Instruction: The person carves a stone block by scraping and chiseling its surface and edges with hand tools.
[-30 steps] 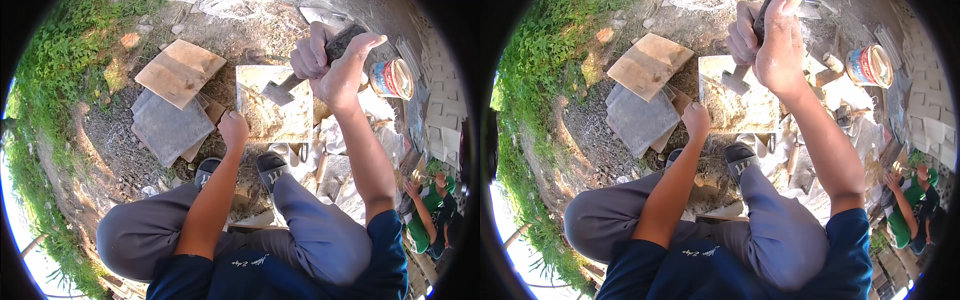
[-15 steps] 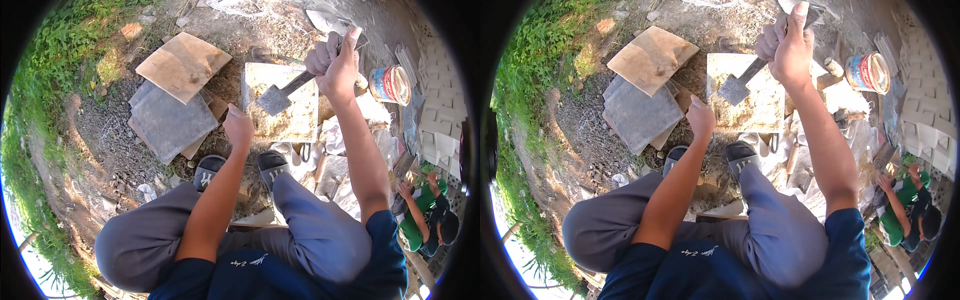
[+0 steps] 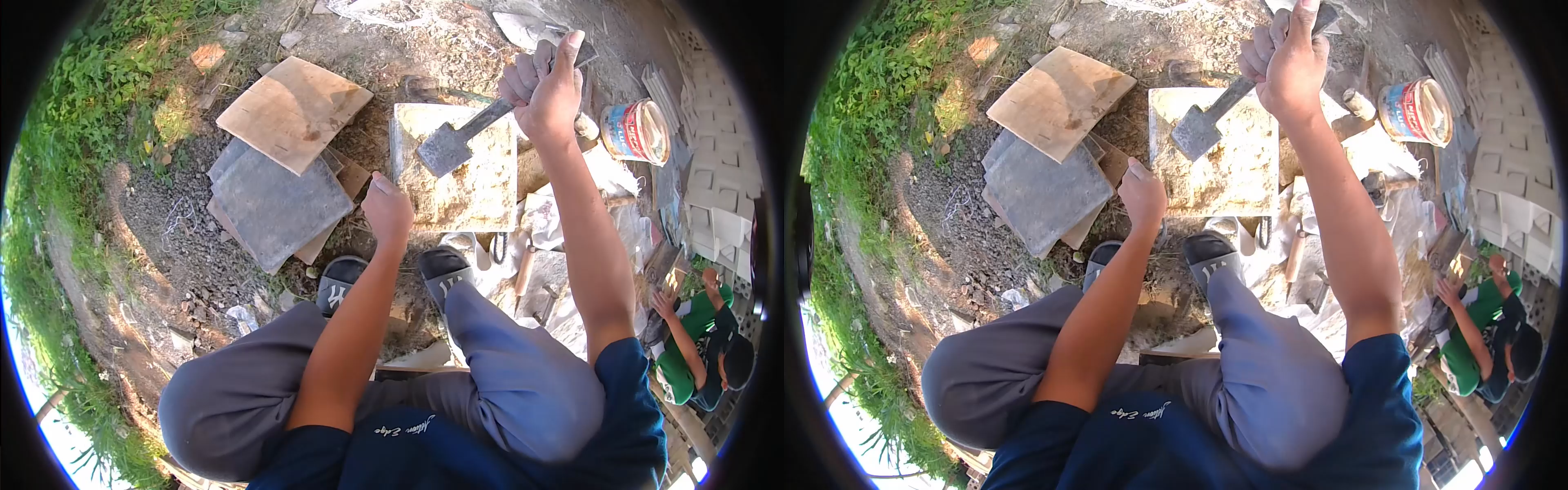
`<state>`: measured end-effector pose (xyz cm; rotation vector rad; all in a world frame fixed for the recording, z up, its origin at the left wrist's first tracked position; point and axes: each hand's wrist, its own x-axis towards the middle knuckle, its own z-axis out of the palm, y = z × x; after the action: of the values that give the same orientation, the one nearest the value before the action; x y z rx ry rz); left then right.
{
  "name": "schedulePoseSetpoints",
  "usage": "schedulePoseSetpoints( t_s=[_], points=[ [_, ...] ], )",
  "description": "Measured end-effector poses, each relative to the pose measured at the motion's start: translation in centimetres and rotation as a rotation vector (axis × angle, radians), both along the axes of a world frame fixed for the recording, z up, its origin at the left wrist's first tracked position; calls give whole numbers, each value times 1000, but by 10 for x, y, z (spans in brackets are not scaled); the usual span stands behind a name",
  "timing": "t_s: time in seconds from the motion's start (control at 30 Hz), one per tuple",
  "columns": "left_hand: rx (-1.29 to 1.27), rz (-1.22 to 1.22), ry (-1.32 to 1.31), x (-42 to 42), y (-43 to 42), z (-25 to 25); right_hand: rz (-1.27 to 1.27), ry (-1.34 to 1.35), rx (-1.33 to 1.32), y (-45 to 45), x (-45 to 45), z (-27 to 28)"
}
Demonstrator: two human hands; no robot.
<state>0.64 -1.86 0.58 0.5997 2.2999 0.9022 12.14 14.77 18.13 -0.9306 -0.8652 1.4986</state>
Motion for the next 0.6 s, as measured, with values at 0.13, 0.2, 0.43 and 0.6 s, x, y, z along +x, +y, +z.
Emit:
schedulePoseSetpoints(
  t_s=[0.13, 0.2, 0.43, 0.6],
  points=[
    [20, 28, -1, 2, 1, 4, 4, -21, 51, -1, 3, 15],
    [14, -28, -6, 0, 0, 4, -16, -53, 86, -10, -1, 34],
    [-12, -40, -5, -1, 0, -4, 124, -33, 346, -46, -23, -3],
    [-15, -28, 5, 0, 0, -4, 75, -56, 359, -53, -19, 30]
  ],
)
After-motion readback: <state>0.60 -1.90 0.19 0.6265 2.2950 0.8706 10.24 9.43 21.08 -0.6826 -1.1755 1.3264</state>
